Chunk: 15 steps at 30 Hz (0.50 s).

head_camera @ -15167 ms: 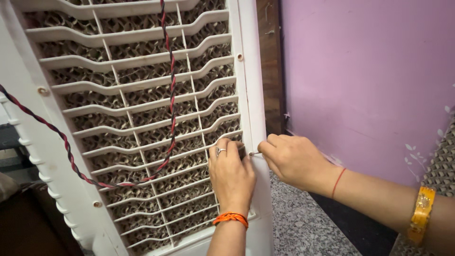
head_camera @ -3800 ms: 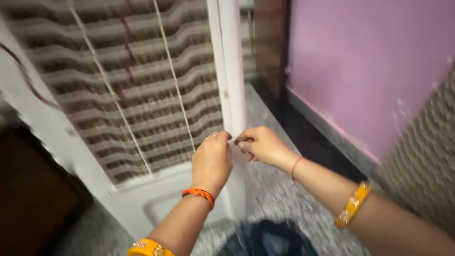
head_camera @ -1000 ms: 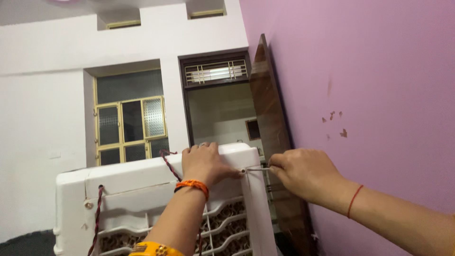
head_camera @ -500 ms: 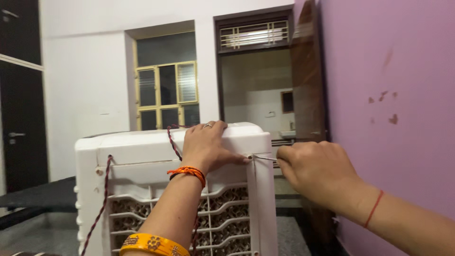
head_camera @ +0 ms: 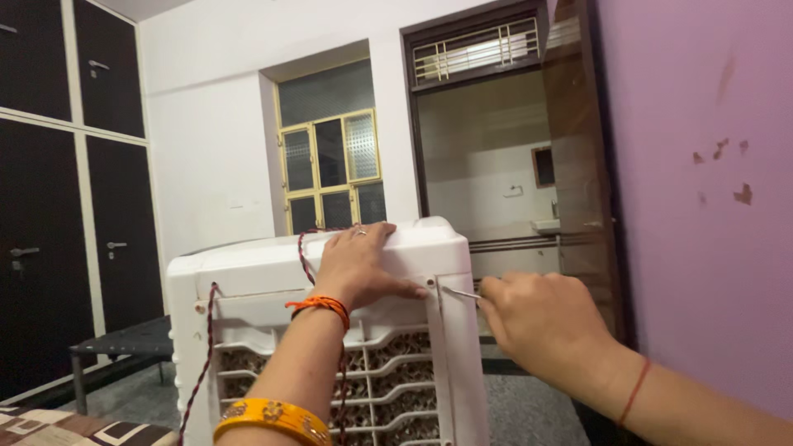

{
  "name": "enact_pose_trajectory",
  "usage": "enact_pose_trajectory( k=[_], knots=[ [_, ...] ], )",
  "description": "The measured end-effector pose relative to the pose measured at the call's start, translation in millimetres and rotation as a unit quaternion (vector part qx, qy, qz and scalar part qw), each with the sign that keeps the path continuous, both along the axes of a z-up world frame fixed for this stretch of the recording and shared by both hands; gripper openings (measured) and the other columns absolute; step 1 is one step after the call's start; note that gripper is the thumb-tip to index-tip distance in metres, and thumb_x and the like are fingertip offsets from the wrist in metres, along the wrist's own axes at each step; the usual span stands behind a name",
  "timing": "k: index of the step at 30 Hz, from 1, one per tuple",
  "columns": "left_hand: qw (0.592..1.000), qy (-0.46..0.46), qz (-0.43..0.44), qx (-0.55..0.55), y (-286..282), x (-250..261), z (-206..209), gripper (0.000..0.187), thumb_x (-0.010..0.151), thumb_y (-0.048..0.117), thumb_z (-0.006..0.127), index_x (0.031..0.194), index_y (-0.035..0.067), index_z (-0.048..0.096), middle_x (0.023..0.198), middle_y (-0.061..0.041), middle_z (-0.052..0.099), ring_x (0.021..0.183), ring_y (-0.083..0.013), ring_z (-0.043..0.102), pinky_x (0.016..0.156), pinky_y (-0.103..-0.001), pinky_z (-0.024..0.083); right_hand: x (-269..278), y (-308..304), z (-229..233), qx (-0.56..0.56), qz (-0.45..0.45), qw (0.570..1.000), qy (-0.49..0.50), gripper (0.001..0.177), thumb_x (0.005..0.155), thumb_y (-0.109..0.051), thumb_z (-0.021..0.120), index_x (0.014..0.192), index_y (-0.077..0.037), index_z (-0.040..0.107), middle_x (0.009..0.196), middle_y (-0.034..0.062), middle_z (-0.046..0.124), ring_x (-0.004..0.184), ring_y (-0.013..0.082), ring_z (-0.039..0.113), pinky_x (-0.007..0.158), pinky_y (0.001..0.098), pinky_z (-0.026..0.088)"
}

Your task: The person uses a screwdriver to tighten screws on the frame of a white air cooler. They work on multiple screws around the edges of the unit, securing the casing in place.

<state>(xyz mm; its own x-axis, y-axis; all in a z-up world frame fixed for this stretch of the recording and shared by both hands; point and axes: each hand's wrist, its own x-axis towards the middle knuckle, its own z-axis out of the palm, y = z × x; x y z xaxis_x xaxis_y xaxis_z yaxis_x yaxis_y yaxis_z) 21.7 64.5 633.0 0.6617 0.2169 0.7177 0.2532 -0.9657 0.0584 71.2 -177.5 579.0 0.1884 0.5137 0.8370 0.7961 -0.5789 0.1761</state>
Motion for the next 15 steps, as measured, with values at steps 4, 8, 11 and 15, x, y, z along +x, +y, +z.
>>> enact_pose_trajectory(
  k=[4, 8, 11, 15],
  knots=[
    [1.000, -0.017, -0.009, 0.021, 1, 3, 1, 0.122, 0.043, 0.079, 0.086, 0.144, 0.019, 0.051, 0.145, -0.011, 0.056, 0.141, -0.0322, 0.043, 0.119, -0.044, 0.028, 5, -3, -7, 0.000, 0.021, 0.999, -0.048, 0.014, 0.086, -0.025, 0.065, 0.085, -0.012, 0.070, 0.070, 0.0123, 0.068, 0.062, 0.0353, 0.070, 0.057, 0.0476, 0.056],
    [0.999, -0.023, -0.019, 0.040, 2, 3, -2, 0.122, 0.044, 0.080, 0.086, 0.142, 0.017, 0.052, 0.143, -0.011, 0.056, 0.140, -0.0335, 0.043, 0.118, -0.047, 0.028, 8, 3, -10, -0.003, 0.002, 1.000, -0.021, 0.016, 0.087, -0.026, 0.066, 0.085, -0.010, 0.068, 0.073, 0.0114, 0.069, 0.063, 0.0349, 0.069, 0.057, 0.0475, 0.056],
    [0.998, -0.018, -0.017, 0.052, 0, 1, -3, 0.119, 0.044, 0.080, 0.086, 0.138, 0.015, 0.055, 0.141, -0.008, 0.059, 0.137, -0.0331, 0.046, 0.116, -0.047, 0.030, 7, 10, -9, -0.012, -0.029, 0.998, -0.055, 0.012, 0.084, -0.021, 0.065, 0.085, -0.009, 0.068, 0.077, 0.0125, 0.068, 0.064, 0.0349, 0.069, 0.057, 0.0475, 0.055],
    [0.992, -0.069, -0.037, 0.099, -3, -3, -6, 0.120, 0.039, 0.079, 0.088, 0.135, 0.013, 0.056, 0.135, -0.008, 0.062, 0.131, -0.0326, 0.051, 0.113, -0.047, 0.033, 0, 19, -23, 0.007, -0.074, 0.989, -0.124, 0.010, 0.078, -0.012, 0.060, 0.084, -0.006, 0.067, 0.074, 0.0148, 0.067, 0.065, 0.0345, 0.070, 0.055, 0.0465, 0.056]
  ],
)
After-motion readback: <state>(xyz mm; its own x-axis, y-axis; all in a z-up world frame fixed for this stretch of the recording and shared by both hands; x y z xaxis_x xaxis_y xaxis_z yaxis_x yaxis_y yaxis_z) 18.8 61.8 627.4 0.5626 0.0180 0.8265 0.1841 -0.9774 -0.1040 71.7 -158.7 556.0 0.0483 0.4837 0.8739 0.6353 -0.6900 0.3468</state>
